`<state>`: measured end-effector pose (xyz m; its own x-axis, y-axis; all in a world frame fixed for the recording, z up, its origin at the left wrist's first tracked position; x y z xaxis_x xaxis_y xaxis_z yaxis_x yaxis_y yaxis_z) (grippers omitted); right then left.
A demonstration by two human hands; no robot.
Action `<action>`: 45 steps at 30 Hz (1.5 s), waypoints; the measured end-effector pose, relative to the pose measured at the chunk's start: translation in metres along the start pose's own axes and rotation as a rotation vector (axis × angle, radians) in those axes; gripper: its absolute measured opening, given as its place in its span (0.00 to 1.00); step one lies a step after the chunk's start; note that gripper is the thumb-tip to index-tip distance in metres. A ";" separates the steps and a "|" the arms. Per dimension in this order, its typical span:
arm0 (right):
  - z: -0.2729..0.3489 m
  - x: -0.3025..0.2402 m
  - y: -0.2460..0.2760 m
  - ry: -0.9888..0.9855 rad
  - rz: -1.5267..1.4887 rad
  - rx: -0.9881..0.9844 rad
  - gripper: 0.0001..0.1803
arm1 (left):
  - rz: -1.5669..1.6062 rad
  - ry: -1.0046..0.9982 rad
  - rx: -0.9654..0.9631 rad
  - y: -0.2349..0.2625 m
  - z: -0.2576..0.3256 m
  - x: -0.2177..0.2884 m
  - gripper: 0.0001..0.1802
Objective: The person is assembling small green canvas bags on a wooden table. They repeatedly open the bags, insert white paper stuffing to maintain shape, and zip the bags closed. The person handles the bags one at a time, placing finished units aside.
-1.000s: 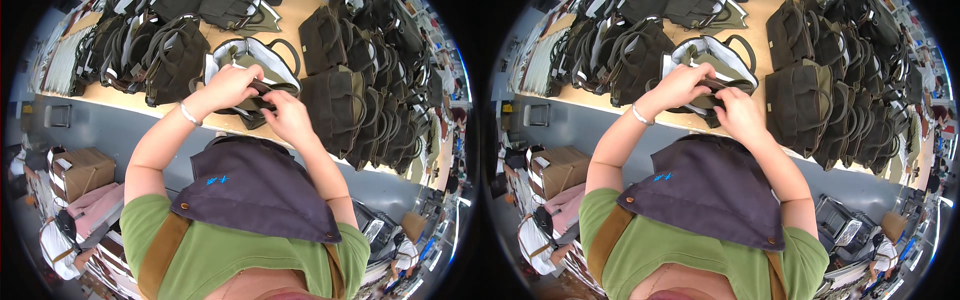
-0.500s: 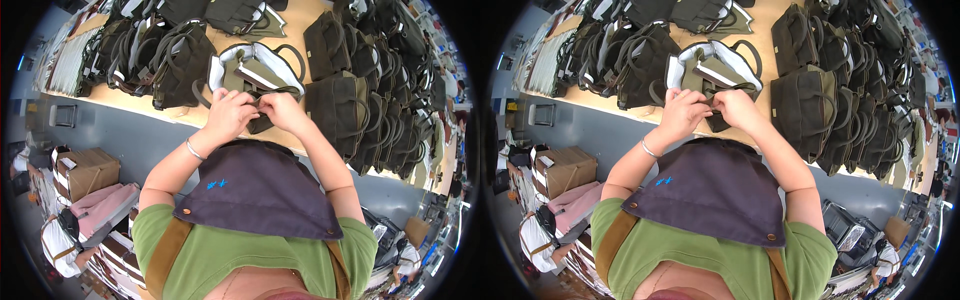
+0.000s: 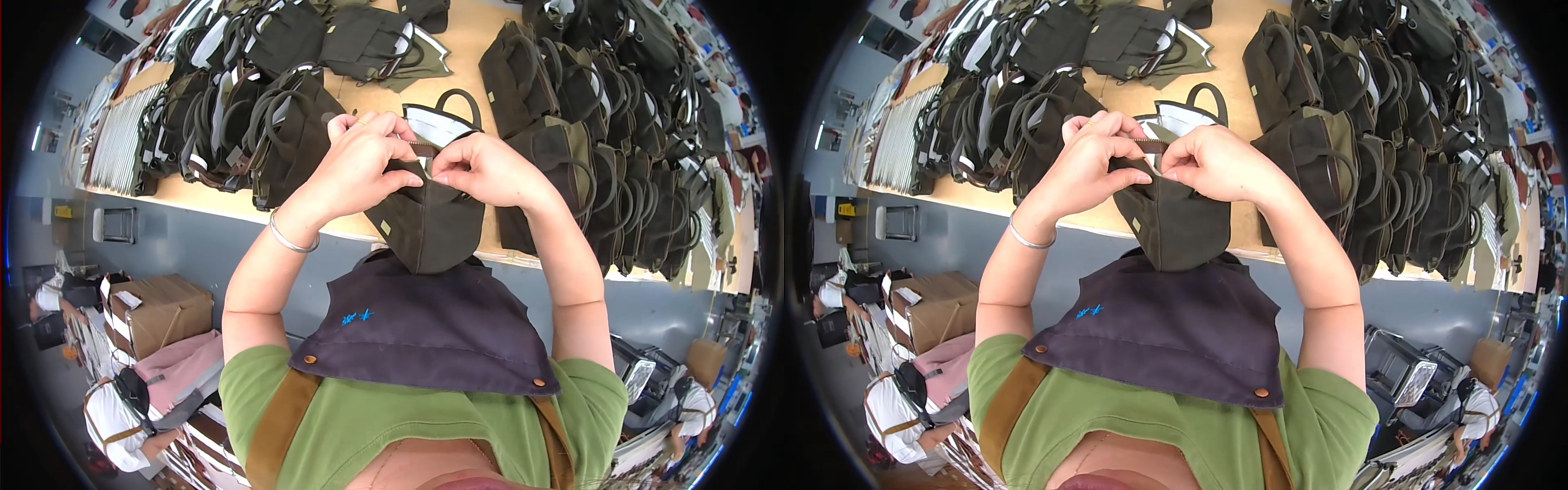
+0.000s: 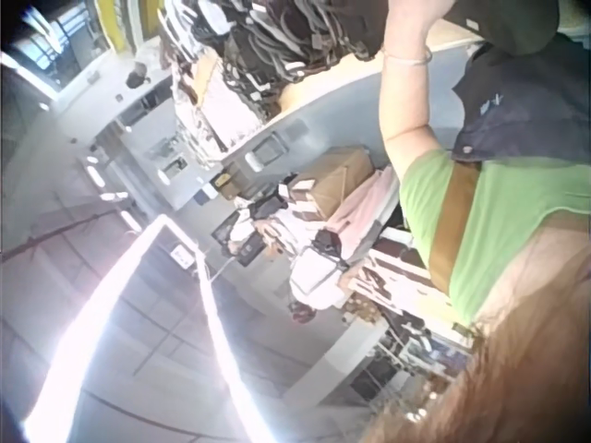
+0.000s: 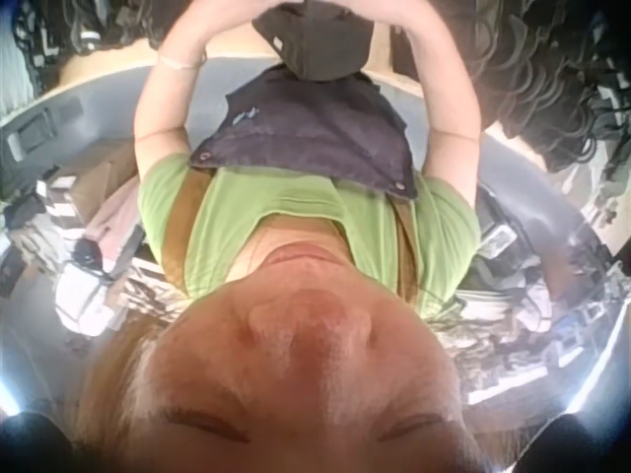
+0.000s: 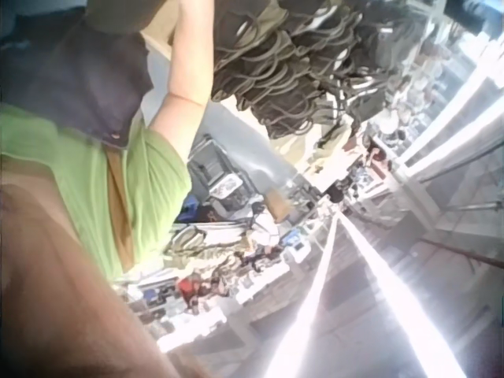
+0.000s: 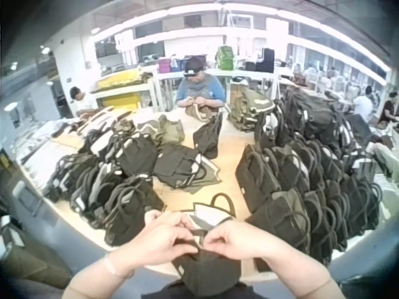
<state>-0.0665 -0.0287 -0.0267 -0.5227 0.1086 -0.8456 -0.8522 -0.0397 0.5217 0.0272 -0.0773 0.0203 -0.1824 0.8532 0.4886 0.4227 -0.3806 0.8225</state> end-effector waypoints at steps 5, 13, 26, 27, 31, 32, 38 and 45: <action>0.003 -0.002 0.002 -0.015 0.037 0.010 0.07 | -0.001 0.007 -0.032 -0.006 -0.001 -0.003 0.13; 0.005 -0.003 0.001 0.008 0.030 0.060 0.04 | -0.083 -0.060 -0.058 -0.010 -0.002 0.003 0.12; 0.012 -0.014 0.003 0.016 0.005 0.109 0.06 | -0.110 -0.031 -0.079 -0.008 -0.001 0.006 0.13; 0.012 -0.014 0.002 0.015 0.010 0.106 0.06 | -0.109 -0.039 -0.069 -0.007 -0.001 0.006 0.13; 0.014 -0.017 0.002 0.028 0.012 0.114 0.06 | -0.112 -0.056 -0.049 -0.006 0.000 0.009 0.13; 0.014 -0.016 0.001 0.034 0.004 0.107 0.06 | -0.115 -0.056 -0.050 -0.006 0.000 0.010 0.13; 0.012 -0.005 -0.002 0.037 -0.116 0.094 0.06 | -0.117 -0.018 -0.029 -0.007 0.003 0.009 0.12; 0.011 0.020 -0.017 -0.064 -0.376 0.050 0.05 | -0.072 -0.001 -0.053 -0.006 -0.004 0.007 0.12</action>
<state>-0.0619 -0.0151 -0.0512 -0.1700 0.1680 -0.9710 -0.9811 0.0631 0.1827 0.0199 -0.0700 0.0199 -0.2095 0.8795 0.4274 0.3611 -0.3366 0.8697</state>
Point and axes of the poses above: each hand's wrist, its own z-axis away from the middle knuckle, its own y-axis out of the back of the hand, x = y × z, the point moved 10 cm from there along -z, towards the middle knuckle, and after that the axes turned 6 degrees about x, right-handed, at the moved point
